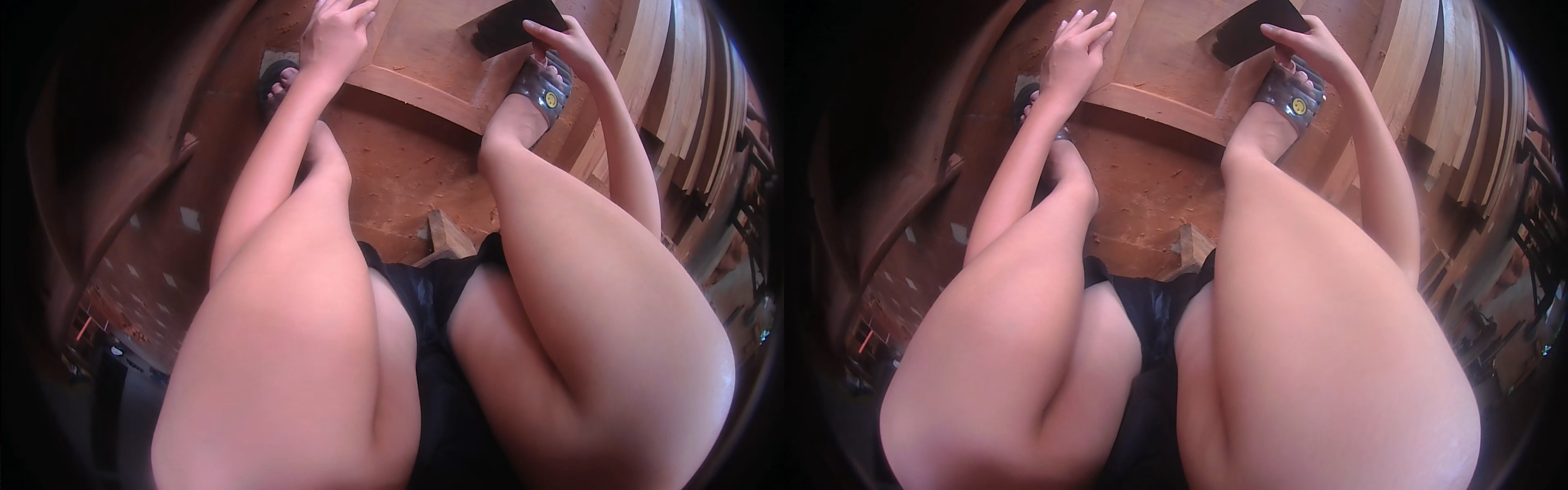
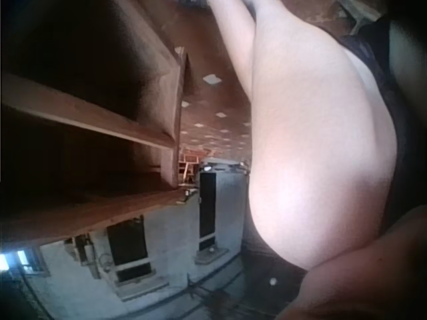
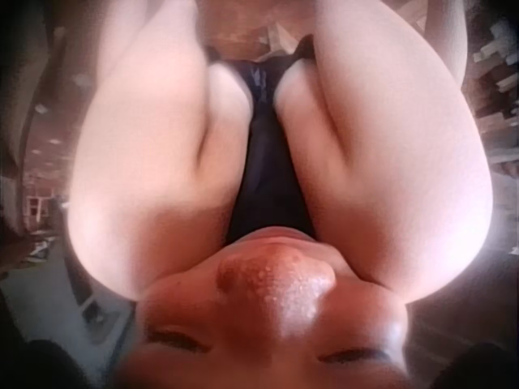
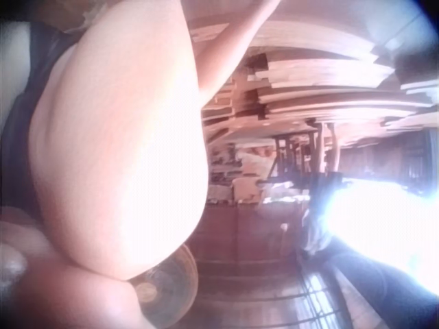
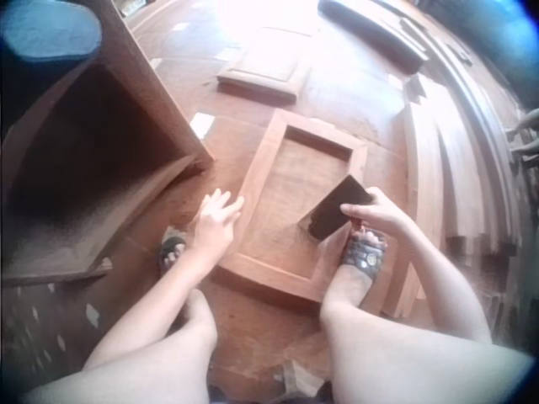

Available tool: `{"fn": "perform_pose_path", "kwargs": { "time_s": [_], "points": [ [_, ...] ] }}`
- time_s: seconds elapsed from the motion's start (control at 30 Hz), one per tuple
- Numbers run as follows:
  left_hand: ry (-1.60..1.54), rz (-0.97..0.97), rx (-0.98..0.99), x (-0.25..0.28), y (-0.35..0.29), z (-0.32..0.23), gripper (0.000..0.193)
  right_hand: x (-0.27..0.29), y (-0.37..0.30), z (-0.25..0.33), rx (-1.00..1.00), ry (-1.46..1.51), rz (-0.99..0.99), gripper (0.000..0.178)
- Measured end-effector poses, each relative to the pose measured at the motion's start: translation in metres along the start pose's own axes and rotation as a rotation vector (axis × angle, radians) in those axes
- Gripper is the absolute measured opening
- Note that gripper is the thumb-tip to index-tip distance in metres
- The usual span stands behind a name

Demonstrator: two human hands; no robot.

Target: The person sits on the floor and sands a rectangular wooden frame using a sanding block. They repeatedly rub the sanding block along the edges and flat surfaces of the frame, occasionally repositioning the frame to access different areas.

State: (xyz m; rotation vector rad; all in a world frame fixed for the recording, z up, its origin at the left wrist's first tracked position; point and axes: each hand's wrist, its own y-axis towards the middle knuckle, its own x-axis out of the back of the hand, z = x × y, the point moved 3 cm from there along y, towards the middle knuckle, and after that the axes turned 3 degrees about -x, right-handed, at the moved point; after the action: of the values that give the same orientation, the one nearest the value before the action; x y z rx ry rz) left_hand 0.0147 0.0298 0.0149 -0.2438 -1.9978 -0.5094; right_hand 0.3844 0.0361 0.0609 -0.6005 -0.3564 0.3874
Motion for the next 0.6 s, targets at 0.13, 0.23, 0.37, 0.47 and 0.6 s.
{"fn": "perform_pose_path", "kwargs": {
  "time_s": [0.13,0.23,0.37,0.47,0.6],
  "points": [
    [-0.005,-0.008,-0.007,-0.004,-0.001,0.005,0.03,-0.016,0.006,-0.011,-0.095,-0.069,-0.064,0.037],
    [-0.009,-0.006,0.0,-0.003,-0.004,0.007,0.03,-0.046,0.004,-0.004,-0.114,-0.094,0.079,0.039],
    [0.009,-0.004,-0.004,-0.002,-0.004,0.004,0.03,-0.063,-0.002,0.005,-0.098,-0.068,0.093,0.039],
    [-0.02,-0.008,0.002,-0.004,-0.004,0.008,0.03,-0.055,-0.001,0.002,-0.049,-0.019,0.036,0.039],
    [-0.028,-0.017,0.001,-0.004,-0.003,0.006,0.03,-0.025,-0.002,-0.001,-0.035,0.007,-0.043,0.039]
  ]
}}
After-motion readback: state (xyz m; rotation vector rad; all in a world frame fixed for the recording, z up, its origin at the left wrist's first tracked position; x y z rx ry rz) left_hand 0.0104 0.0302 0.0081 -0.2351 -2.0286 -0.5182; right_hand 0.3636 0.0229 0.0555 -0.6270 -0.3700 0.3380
